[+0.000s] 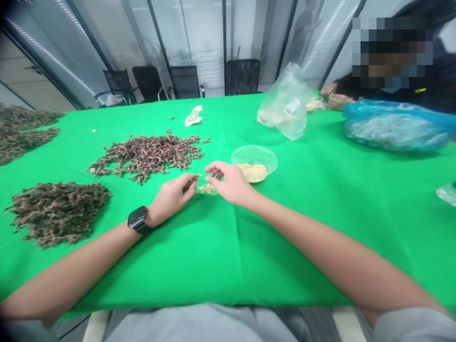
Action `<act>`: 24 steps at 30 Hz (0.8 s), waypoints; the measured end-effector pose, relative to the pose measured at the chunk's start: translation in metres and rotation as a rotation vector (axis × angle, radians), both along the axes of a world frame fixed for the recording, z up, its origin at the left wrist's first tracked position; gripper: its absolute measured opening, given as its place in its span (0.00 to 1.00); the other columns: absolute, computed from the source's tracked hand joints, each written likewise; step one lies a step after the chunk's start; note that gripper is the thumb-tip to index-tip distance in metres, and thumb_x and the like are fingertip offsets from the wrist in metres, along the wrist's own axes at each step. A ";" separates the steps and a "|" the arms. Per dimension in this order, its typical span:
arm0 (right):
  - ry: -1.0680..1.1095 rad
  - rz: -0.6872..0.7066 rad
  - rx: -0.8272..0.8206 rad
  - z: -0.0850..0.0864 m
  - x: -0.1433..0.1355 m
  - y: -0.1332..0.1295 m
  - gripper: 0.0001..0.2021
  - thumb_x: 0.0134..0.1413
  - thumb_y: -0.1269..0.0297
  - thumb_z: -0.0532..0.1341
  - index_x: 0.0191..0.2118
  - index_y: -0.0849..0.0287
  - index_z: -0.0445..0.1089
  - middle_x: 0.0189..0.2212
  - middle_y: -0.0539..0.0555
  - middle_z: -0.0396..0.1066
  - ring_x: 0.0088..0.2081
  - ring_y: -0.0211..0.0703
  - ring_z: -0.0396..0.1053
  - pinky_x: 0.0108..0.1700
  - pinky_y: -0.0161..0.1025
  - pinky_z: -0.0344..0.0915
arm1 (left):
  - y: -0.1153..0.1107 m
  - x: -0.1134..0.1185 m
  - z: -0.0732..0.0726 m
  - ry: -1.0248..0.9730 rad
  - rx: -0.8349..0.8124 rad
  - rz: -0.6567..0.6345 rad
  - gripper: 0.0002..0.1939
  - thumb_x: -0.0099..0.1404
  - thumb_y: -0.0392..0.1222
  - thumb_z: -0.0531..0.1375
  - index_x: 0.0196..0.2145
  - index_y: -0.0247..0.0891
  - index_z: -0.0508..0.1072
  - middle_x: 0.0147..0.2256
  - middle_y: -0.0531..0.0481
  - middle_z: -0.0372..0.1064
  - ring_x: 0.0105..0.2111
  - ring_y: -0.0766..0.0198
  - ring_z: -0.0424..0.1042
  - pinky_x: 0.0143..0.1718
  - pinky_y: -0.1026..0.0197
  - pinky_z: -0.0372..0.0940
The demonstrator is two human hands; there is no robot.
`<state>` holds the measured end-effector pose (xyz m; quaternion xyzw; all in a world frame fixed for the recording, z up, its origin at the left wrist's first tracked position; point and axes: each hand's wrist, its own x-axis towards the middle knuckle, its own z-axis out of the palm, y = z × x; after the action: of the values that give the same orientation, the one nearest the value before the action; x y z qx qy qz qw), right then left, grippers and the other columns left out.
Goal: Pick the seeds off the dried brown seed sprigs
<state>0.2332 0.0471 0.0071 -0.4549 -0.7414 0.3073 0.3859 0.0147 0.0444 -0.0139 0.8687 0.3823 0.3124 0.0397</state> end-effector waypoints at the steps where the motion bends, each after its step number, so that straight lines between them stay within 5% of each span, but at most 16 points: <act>1: -0.108 -0.017 0.047 -0.001 0.003 0.002 0.08 0.57 0.65 0.63 0.42 0.59 0.74 0.36 0.54 0.75 0.34 0.41 0.69 0.38 0.39 0.62 | 0.001 0.000 -0.001 -0.017 -0.004 0.028 0.11 0.73 0.44 0.53 0.47 0.39 0.70 0.30 0.52 0.73 0.26 0.67 0.70 0.30 0.66 0.61; 5: -0.452 0.013 0.108 -0.008 0.009 0.006 0.04 0.57 0.67 0.63 0.35 0.59 0.76 0.35 0.56 0.75 0.34 0.43 0.69 0.39 0.40 0.59 | 0.005 -0.001 -0.002 -0.034 -0.042 0.087 0.10 0.73 0.44 0.52 0.46 0.39 0.69 0.29 0.52 0.74 0.26 0.66 0.71 0.30 0.65 0.61; 12: -0.554 0.066 0.098 -0.021 0.005 0.006 0.06 0.58 0.73 0.59 0.34 0.60 0.73 0.34 0.56 0.73 0.38 0.45 0.69 0.41 0.39 0.59 | 0.004 -0.002 -0.003 -0.047 -0.099 0.066 0.10 0.73 0.44 0.52 0.45 0.38 0.68 0.31 0.50 0.76 0.26 0.66 0.72 0.31 0.65 0.63; 17: -0.363 0.020 0.026 -0.022 0.003 0.009 0.06 0.56 0.74 0.57 0.31 0.60 0.69 0.31 0.55 0.73 0.36 0.44 0.68 0.40 0.39 0.60 | 0.004 -0.001 -0.004 -0.069 -0.144 0.077 0.10 0.73 0.46 0.52 0.46 0.39 0.68 0.33 0.50 0.78 0.27 0.66 0.73 0.31 0.65 0.63; 24: 0.294 0.088 -0.509 -0.011 -0.001 0.005 0.04 0.55 0.66 0.62 0.33 0.60 0.67 0.28 0.51 0.72 0.26 0.35 0.67 0.32 0.36 0.66 | -0.004 0.009 0.001 -0.421 -0.463 0.013 0.13 0.73 0.52 0.52 0.42 0.39 0.66 0.35 0.47 0.79 0.27 0.65 0.76 0.32 0.62 0.67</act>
<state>0.2319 0.0521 -0.0039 -0.4548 -0.5957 0.5626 0.3491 0.0234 0.0407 -0.0126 0.7504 0.4322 0.3902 0.3128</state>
